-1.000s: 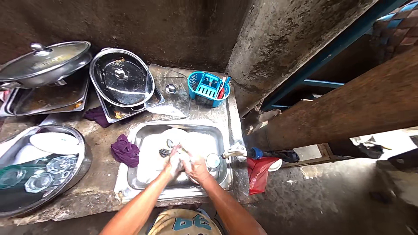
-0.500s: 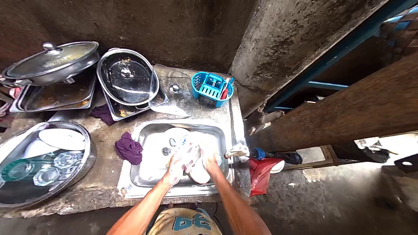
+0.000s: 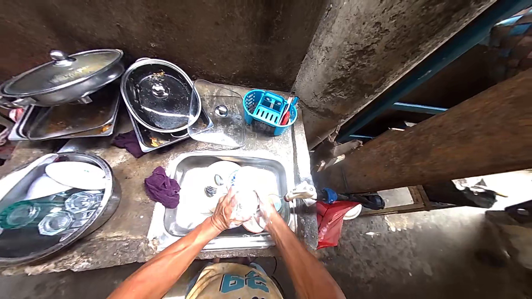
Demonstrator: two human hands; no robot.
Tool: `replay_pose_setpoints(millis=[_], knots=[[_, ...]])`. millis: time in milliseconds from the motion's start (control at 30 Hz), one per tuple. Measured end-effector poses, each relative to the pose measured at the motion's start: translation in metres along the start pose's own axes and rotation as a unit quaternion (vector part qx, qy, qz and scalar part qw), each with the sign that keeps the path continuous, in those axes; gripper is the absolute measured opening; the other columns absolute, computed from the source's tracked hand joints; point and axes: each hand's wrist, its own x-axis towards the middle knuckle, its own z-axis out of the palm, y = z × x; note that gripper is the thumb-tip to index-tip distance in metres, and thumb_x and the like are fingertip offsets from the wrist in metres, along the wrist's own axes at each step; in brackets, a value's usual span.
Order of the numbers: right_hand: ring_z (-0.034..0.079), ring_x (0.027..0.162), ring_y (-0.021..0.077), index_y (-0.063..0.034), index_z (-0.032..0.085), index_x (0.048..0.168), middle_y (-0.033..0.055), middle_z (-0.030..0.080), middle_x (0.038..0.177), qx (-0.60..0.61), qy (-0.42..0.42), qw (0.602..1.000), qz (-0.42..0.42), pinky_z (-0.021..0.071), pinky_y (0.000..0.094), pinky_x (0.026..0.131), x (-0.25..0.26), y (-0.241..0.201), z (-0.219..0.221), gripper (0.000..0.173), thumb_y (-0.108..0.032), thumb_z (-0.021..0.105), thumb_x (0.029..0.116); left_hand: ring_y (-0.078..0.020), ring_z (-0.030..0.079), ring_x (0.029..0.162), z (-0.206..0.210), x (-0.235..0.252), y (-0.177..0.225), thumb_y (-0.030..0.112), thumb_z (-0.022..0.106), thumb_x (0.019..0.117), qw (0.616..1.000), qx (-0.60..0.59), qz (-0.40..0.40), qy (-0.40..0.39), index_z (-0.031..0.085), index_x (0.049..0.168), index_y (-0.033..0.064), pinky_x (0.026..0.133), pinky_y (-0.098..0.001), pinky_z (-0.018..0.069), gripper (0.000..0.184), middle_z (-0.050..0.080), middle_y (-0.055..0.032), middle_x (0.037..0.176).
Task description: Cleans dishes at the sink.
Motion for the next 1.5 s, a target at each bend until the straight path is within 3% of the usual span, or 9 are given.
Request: replay_pose_setpoints(millis=[67, 233, 333, 400, 500, 667, 967, 1267, 1500], knots=[[0.067, 0.092, 0.0177, 0.0070, 0.061, 0.120, 0.0153, 0.067, 0.104, -0.272, -0.012, 0.958, -0.094, 0.0567, 0.0319, 0.083, -0.006, -0.001, 0.003, 0.035, -0.023, 0.048, 0.1082, -0.0217, 0.068, 0.104, -0.002, 0.005, 0.011, 0.021, 0.065, 0.0905, 0.941, -0.185, -0.280, -0.034, 0.055, 0.131, -0.0153, 0.092, -0.0339, 0.0549, 0.056, 0.069, -0.0214, 0.117], [0.065, 0.114, 0.0409, 0.0013, 0.071, 0.114, 0.0240, 0.070, 0.114, -0.685, -0.185, 0.664, -0.236, 0.0486, 0.0589, 0.100, -0.003, 0.012, -0.027, 0.045, -0.038, 0.052, 0.1026, -0.0059, 0.045, 0.040, -0.021, 0.023, -0.007, 0.009, 0.040, 0.1051, 0.574, -0.491, -0.625, -0.196, 0.054, 0.084, 0.0123, 0.038, -0.0193, 0.0385, 0.026, 0.053, 0.0005, 0.054], [0.067, 0.110, 0.0339, 0.0134, 0.069, 0.106, 0.0265, 0.070, 0.109, -0.513, -0.063, 0.830, -0.210, 0.0492, 0.0466, 0.103, 0.000, 0.011, -0.025, 0.042, -0.027, 0.069, 0.0948, -0.0068, 0.050, 0.051, 0.000, 0.019, 0.018, 0.019, 0.041, 0.1104, 0.709, -0.363, -0.594, -0.111, 0.054, 0.114, 0.0084, 0.046, -0.0214, 0.0444, 0.017, 0.057, -0.0007, 0.072], [0.066, 0.097, 0.0198, 0.0126, 0.066, 0.107, 0.0197, 0.070, 0.102, -0.331, 0.068, 0.925, -0.175, 0.0533, 0.0337, 0.093, 0.004, 0.005, -0.017, 0.026, -0.009, 0.071, 0.0926, -0.0196, 0.066, 0.097, 0.011, 0.013, 0.029, 0.021, 0.045, 0.1090, 0.837, -0.203, -0.491, -0.134, 0.053, 0.139, -0.0049, 0.087, -0.0347, 0.0551, 0.040, 0.067, -0.0182, 0.116], [0.065, 0.112, 0.0246, 0.0124, 0.061, 0.125, 0.0247, 0.067, 0.118, -0.363, 0.179, 0.899, -0.166, 0.0502, 0.0352, 0.102, 0.019, -0.019, -0.017, 0.041, -0.011, 0.072, 0.0940, -0.0385, 0.062, 0.124, 0.017, 0.014, 0.013, 0.031, 0.048, 0.1051, 0.932, -0.013, -0.281, -0.229, 0.055, 0.137, -0.0111, 0.108, -0.0517, 0.0465, 0.053, 0.062, -0.0288, 0.132], [0.056, 0.133, 0.0326, 0.0041, 0.047, 0.146, 0.0239, 0.056, 0.143, -0.644, 0.147, 0.743, -0.110, 0.0441, 0.0461, 0.111, 0.048, -0.045, -0.040, 0.056, -0.033, 0.052, 0.1052, -0.0401, 0.050, 0.139, 0.023, 0.030, -0.035, 0.026, 0.046, 0.1068, 0.902, 0.139, -0.104, -0.395, 0.057, 0.139, -0.0029, 0.114, -0.0560, 0.0393, 0.045, 0.055, -0.0226, 0.146], [0.058, 0.128, 0.0356, -0.0061, 0.056, 0.140, 0.0208, 0.056, 0.140, -0.706, 0.156, 0.685, -0.083, 0.0515, 0.0515, 0.101, 0.077, -0.042, -0.057, 0.050, -0.023, 0.067, 0.0936, -0.0416, 0.059, 0.126, 0.024, 0.057, -0.039, 0.013, 0.040, 0.1076, 0.856, 0.112, -0.215, -0.456, 0.063, 0.127, -0.0069, 0.108, -0.0552, 0.0441, 0.036, 0.063, -0.0266, 0.130], [0.063, 0.125, 0.0333, 0.0064, 0.069, 0.124, 0.0234, 0.068, 0.129, -0.395, 0.084, 0.803, -0.439, 0.0478, 0.0470, 0.110, 0.038, 0.029, 0.019, 0.041, -0.021, 0.065, 0.0945, -0.0310, 0.055, 0.128, 0.029, 0.038, 0.002, 0.007, 0.042, 0.1022, 0.891, -0.173, -0.419, -0.003, 0.051, 0.136, -0.0158, 0.115, -0.0387, 0.0393, 0.041, 0.057, -0.0306, 0.134], [0.059, 0.099, 0.0200, 0.0013, 0.044, 0.137, 0.0161, 0.057, 0.115, 0.116, 0.105, 0.981, -0.117, 0.0532, 0.0378, 0.084, 0.061, -0.003, 0.016, 0.031, -0.012, 0.034, 0.1109, -0.0275, 0.072, 0.080, 0.008, 0.035, 0.030, 0.002, 0.058, 0.0894, 0.960, -0.044, -0.260, 0.091, 0.071, 0.100, -0.0155, 0.081, -0.0400, 0.0574, 0.025, 0.072, -0.0248, 0.085]])
